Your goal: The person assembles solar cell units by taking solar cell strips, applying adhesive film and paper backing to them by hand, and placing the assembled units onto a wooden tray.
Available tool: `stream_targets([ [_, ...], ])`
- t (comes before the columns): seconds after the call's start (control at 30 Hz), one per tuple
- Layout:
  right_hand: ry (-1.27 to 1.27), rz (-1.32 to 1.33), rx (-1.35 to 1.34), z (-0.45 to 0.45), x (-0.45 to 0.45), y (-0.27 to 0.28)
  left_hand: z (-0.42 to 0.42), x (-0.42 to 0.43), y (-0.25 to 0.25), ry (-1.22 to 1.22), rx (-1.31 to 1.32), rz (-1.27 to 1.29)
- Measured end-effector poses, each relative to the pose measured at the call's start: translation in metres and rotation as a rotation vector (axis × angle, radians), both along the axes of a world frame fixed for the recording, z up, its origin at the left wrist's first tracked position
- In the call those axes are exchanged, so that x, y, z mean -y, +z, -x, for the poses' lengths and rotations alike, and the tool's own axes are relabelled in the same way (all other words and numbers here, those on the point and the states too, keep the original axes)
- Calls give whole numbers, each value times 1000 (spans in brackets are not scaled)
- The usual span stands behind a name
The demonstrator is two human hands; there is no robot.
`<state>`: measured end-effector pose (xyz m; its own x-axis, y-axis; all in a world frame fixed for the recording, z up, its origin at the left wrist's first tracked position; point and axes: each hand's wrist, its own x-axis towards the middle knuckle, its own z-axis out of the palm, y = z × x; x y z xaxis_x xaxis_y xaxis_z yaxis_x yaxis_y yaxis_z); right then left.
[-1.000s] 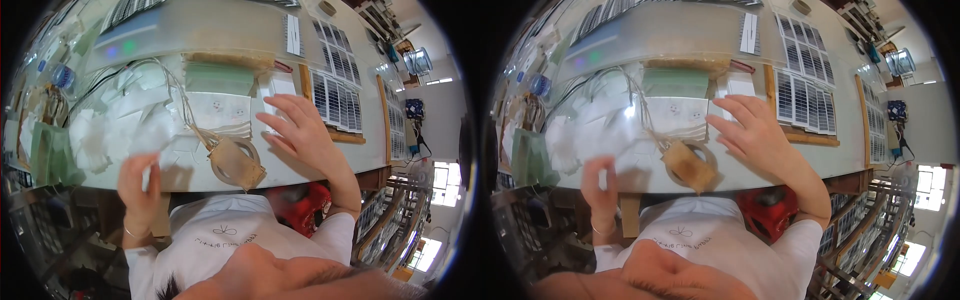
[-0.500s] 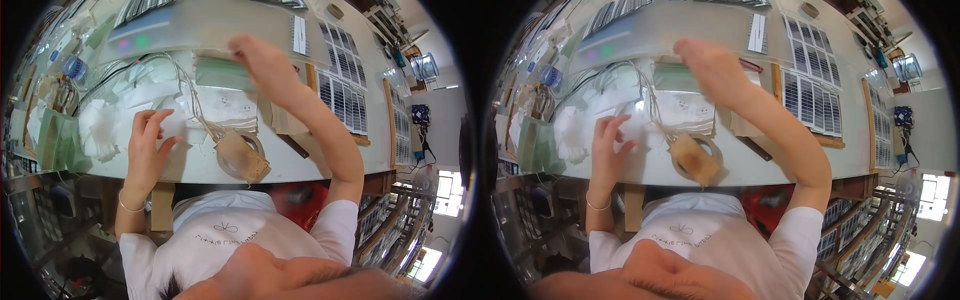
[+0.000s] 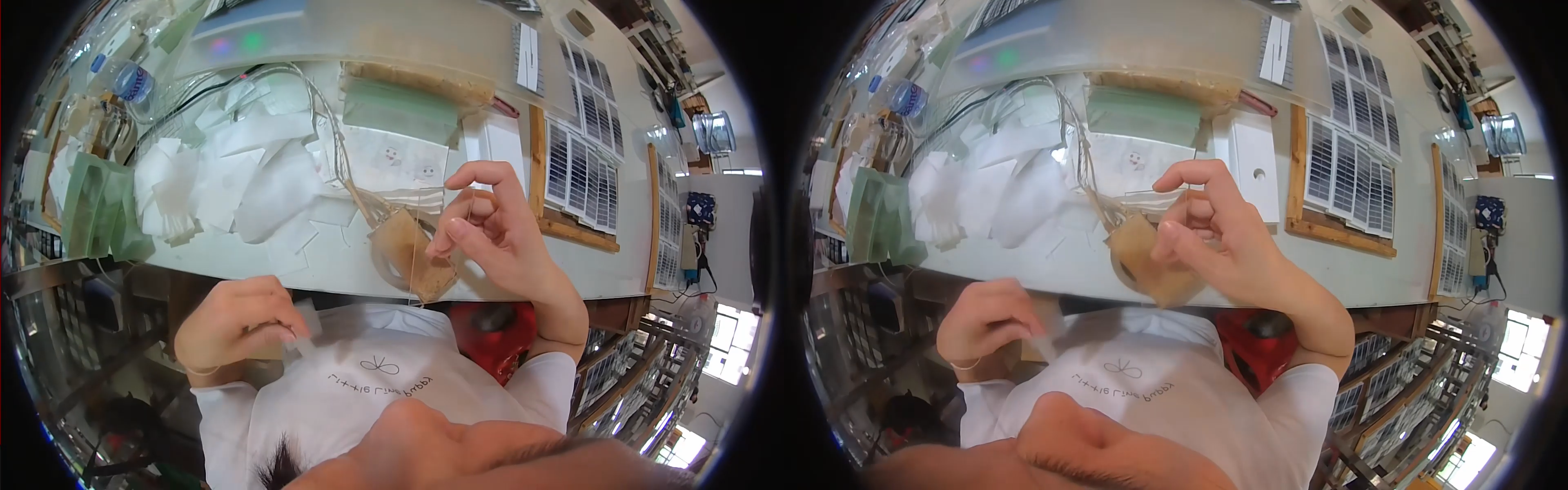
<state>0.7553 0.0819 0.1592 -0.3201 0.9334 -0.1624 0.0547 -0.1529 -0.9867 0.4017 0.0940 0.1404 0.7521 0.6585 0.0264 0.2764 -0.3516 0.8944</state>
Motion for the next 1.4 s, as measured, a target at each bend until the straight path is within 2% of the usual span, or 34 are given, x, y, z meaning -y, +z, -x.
stream_targets([
  [0.03, 31, 0, 77, -1, 3, -6, 2, 3, 2, -63, -54, -43],
  [0.07, 33, -25, 102, -2, 3, -13, 3, 8, -5, 237, -238, -32],
  [0.1, 42, -27, 95, -1, 0, -15, 3, 10, -11, 354, -118, 87],
  [0.13, 56, -106, 255, 0, -4, -17, 4, 8, -13, 465, 5, 198],
  [0.17, 65, -182, 415, 1, -6, -20, 6, 11, -6, 457, 157, 403],
  [0.2, 66, -180, 407, 2, -6, -25, 2, 11, -1, 491, 176, 426],
  [0.27, 75, -479, 550, 1, -11, -34, -5, 8, -12, 560, 250, 379],
  [0.4, 69, -356, 512, 1, -9, -40, -38, 5, -12, 587, 389, 392],
  [0.47, -15, -730, 643, 0, -8, -43, -56, 10, -16, 525, 458, 392],
  [0.53, 197, -459, 206, -1, -2, -18, -78, 15, -11, 459, 488, 352],
  [0.57, 298, -314, 68, 1, 1, -7, -86, 19, -10, 438, 516, 339],
  [0.63, 318, 42, 80, 6, 12, 16, -92, 31, -21, 288, 571, 359],
  [0.67, 290, -190, 106, 6, 17, 5, -95, 38, -22, 236, 597, 396],
  [0.7, 283, -184, 110, 5, 17, 6, -95, 40, -28, 127, 616, 334],
  [0.77, 291, -110, 355, 1, 12, 6, -101, 53, -42, 230, 515, 199],
  [0.8, 286, -106, 356, -1, 9, -2, -101, 49, -49, 241, 386, -29],
  [0.87, 218, -561, 597, -7, -1, -30, -94, 42, -57, 201, 259, -487],
  [1.0, 133, -643, 579, -7, -14, -40, -97, 48, -78, 86, 228, -984],
  [1.17, 72, -603, 529, -7, -14, -51, -106, 50, -79, 18, 271, -1060],
  [1.4, -54, -545, 442, -7, -16, -52, -123, 52, -55, 11, 240, -927],
])
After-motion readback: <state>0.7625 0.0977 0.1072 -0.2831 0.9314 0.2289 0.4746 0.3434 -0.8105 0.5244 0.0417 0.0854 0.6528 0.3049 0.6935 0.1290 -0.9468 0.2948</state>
